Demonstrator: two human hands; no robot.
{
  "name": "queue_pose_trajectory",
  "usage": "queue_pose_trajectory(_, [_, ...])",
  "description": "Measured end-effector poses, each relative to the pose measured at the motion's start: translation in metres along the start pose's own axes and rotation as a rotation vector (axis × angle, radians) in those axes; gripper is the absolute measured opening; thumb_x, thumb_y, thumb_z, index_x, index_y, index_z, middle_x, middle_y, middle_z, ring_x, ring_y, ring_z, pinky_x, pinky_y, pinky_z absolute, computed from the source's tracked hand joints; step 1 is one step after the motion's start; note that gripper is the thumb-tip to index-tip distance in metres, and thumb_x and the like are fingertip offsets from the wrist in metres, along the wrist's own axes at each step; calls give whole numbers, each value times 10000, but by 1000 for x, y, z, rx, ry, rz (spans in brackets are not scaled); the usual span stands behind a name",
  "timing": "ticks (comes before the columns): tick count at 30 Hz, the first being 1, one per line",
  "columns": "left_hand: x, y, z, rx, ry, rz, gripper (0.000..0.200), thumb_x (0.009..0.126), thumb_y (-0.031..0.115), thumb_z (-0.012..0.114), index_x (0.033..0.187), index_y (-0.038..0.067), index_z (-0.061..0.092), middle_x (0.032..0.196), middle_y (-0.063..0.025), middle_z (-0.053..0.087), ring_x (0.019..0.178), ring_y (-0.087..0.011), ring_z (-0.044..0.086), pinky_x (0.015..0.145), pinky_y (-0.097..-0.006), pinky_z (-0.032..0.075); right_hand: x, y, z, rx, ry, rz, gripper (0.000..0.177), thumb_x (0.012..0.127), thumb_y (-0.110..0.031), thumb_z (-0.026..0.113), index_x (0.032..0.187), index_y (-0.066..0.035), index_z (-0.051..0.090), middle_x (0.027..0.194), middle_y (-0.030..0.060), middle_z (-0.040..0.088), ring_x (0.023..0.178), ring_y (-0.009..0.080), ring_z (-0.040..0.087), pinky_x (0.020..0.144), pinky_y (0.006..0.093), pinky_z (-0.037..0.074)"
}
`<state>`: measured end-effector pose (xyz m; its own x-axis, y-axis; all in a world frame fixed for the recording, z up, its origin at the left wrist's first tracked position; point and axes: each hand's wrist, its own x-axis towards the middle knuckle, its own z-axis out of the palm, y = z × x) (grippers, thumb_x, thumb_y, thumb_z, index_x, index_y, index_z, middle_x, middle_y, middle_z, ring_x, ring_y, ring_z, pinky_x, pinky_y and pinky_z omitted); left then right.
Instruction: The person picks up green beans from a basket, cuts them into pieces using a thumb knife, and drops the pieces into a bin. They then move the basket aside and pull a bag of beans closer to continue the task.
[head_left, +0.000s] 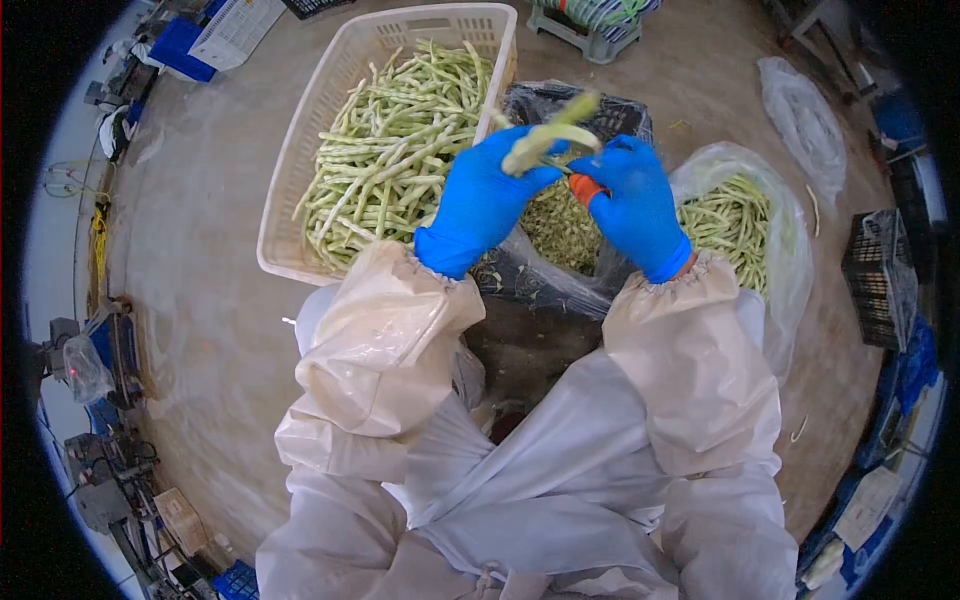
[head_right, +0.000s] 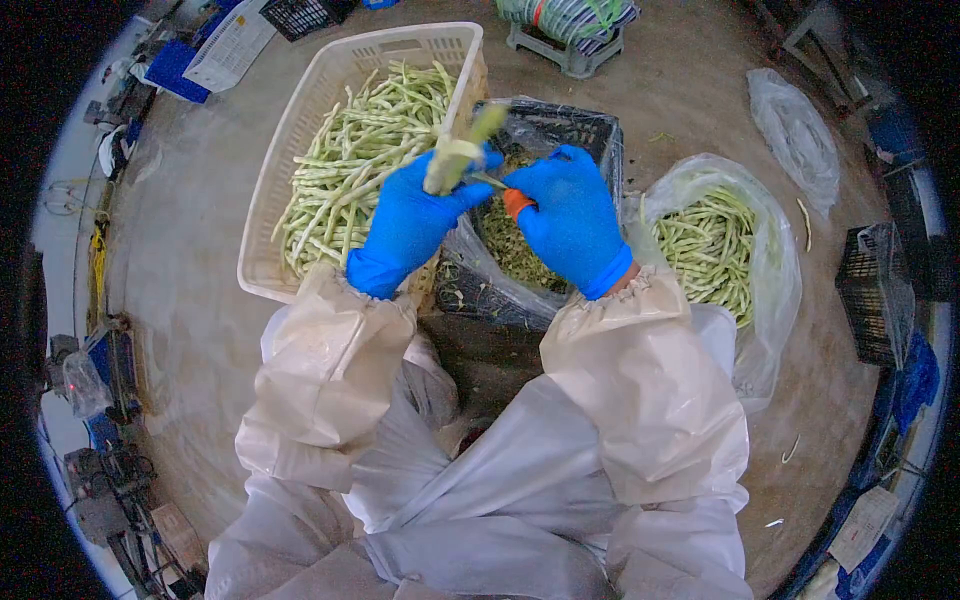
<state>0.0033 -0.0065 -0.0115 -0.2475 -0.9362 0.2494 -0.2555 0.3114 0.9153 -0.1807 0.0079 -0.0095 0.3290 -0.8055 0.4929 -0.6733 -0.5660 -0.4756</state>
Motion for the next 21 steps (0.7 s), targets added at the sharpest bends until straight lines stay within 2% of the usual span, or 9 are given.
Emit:
queue_pose_trajectory(1, [-1,-2,1,107,-42,49,244,771,116,697,1001,51,651,876,-47,660,746,-81,572,666,-236,457,-1,0,2,-15,0,-15,122,716,-130,576,764,-61,665,682,131,597,666,314,536,785,410,384])
queue_pose_trajectory(5, [-4,-10,2,247,-41,-69,215,756,140,716,935,38,655,804,-83,659,700,-129,603,618,-291,463,-3,2,13,-32,46,-72,102,711,-124,586,751,-68,662,692,128,600,684,310,547,824,426,384])
queue_pose_trajectory(10, [-5,-13,5,298,20,48,178,769,141,705,900,30,658,764,-78,650,649,-129,597,565,-274,447,-1,-8,15,-85,158,-153,93,725,-122,601,758,-60,662,672,119,604,687,306,565,915,442,356])
queue_pose_trajectory(11, [-5,-14,6,282,27,58,168,775,137,700,898,30,659,766,-72,650,641,-125,594,555,-266,443,-1,-11,13,-52,157,-75,102,731,-123,600,769,-54,664,672,122,609,677,308,570,895,433,377])
queue_pose_trajectory(13, [-5,0,6,12,50,-133,157,786,141,687,888,25,662,766,-57,650,625,-116,586,535,-247,434,-4,-19,10,12,157,80,120,744,-124,597,792,-41,669,674,126,619,656,312,581,857,416,420])
queue_pose_trajectory(16, [8,29,-6,-235,153,-340,174,803,156,662,894,7,658,792,-49,652,606,-104,573,511,-230,427,-2,-13,14,775,129,644,149,743,-126,594,820,-25,671,697,142,636,633,311,596,691,393,479])
queue_pose_trajectory(17, [11,34,-14,-290,199,-398,185,809,161,652,900,0,656,805,-48,653,600,-101,569,505,-225,426,-3,-5,18,748,109,617,161,743,-140,597,827,-25,673,711,145,642,633,309,602,645,393,480])
queue_pose_trajectory(19, [20,22,-46,-352,326,-185,261,845,191,595,991,-22,631,907,-76,650,634,-99,561,541,-227,423,-10,20,25,695,69,566,187,742,-166,603,842,-26,677,738,152,653,635,305,614,554,391,480])
queue_pose_trajectory(21, [30,14,-87,-313,491,-146,285,823,184,628,1003,-37,619,884,-93,643,680,-141,596,584,-239,462,-14,33,22,405,13,583,214,745,-204,615,869,-41,679,789,148,659,692,302,621,638,396,474])
